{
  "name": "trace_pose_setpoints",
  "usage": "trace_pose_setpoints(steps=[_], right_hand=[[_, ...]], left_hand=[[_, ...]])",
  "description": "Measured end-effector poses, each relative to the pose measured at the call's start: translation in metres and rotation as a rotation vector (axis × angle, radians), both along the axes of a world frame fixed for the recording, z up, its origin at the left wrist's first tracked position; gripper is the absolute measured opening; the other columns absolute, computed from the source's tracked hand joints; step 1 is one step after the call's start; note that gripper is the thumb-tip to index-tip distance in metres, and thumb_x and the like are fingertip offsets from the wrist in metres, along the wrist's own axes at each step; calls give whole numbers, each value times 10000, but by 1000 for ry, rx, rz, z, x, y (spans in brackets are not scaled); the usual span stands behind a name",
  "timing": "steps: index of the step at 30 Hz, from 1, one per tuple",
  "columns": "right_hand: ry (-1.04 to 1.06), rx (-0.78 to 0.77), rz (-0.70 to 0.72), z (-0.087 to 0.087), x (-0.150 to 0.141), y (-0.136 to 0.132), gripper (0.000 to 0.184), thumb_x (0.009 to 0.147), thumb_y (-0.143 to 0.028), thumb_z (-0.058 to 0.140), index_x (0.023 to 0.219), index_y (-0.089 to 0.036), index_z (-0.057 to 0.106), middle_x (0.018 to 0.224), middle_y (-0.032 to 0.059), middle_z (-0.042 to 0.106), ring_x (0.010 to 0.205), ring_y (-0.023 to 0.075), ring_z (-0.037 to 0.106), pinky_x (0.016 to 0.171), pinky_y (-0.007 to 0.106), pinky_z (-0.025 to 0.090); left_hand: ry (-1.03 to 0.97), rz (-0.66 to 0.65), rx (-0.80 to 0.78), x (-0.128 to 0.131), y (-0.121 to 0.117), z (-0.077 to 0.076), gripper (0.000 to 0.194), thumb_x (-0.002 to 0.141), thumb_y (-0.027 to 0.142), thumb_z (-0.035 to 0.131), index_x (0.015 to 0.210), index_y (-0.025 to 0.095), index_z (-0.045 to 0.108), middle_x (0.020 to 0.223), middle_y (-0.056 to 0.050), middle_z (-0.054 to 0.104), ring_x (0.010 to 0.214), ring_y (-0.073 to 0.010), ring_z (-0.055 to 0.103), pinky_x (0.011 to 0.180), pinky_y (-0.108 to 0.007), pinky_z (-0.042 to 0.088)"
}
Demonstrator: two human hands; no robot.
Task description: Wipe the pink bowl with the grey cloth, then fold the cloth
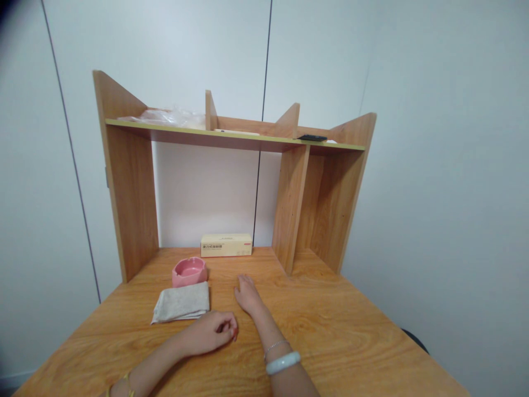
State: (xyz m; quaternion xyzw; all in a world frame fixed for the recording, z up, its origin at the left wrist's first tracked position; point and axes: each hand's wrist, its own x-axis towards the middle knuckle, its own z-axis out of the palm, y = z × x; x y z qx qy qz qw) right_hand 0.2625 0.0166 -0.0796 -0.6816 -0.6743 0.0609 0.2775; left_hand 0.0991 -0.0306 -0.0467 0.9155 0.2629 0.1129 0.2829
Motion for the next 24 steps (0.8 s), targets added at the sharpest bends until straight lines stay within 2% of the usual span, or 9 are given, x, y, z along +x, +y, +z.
trace_pose_setpoints(steps=[24], right_hand=[[-1,-5,9,2,0,0,441,769,-126,443,1202,-61,494,1252,155,495,1203,204,407,1021,306,272]], left_hand=[[-11,19,-3,1,1,-2,179,748,190,415,803,176,584,669,24,583,583,-102,486,531,-180,333]])
